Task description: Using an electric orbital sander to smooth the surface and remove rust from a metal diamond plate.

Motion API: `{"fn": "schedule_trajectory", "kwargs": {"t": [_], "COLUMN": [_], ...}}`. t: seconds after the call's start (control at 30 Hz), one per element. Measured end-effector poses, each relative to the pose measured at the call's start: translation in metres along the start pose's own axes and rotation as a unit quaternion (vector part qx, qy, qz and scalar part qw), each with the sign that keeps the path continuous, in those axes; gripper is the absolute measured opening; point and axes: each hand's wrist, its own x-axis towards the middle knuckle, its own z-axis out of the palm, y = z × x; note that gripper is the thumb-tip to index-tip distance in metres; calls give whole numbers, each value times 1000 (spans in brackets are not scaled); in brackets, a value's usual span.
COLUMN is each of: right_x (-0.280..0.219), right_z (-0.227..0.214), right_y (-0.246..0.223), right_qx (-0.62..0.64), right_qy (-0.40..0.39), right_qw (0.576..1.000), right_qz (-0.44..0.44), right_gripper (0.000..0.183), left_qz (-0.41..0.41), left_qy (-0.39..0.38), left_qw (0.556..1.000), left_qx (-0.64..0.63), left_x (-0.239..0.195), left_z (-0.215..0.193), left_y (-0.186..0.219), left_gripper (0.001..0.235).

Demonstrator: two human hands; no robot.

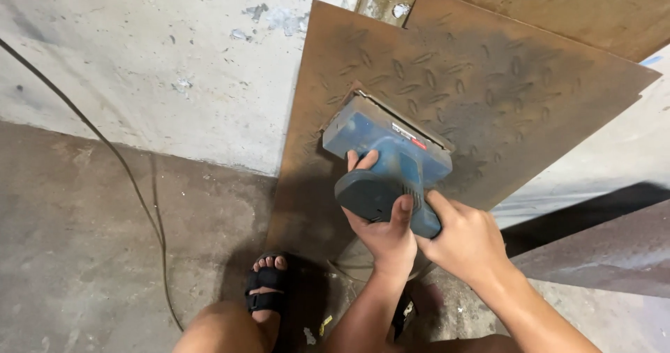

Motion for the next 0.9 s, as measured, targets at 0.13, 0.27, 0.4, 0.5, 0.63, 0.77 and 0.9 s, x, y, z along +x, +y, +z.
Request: {"fn": "schedule_trajectory", "kwargs": {"t": [0.13, 0.27, 0.4, 0.5, 0.63, 0.77, 0.9], "right_x": [0, 6, 14, 18, 20, 23, 26], "right_z": [-5, -9, -21, -31, -37, -38, -42], "right_y": [-1, 0, -12, -20, -23, -28, -33], "right_qx": [1, 22, 72, 94, 91, 109, 92], "right_qy": [-14, -17, -60, -115, -131, -134, -167], "right_qw": [1000, 1000, 995, 988, 987, 984, 981], "right_qz": [3, 5, 23, 41, 37, 45, 47], "right_gripper": [53, 56, 55, 55, 61, 64, 66], "left_qz": [16, 33, 49, 68, 69, 77, 81], "left_qy": [-8, -10, -15, -25, -19, -27, -16], "left_qw": [1000, 999, 998, 997, 997, 997, 997], "left_qx": [-1, -8, -27, -9, -6, 8, 15], "left_x": [-4, -1, 6, 10, 10, 14, 20], "left_z": [0, 6, 8, 0, -5, -5, -5], "left_y": [1, -5, -3, -6, -7, -5, 0], "left_gripper": [66, 72, 71, 70, 68, 68, 68]}}
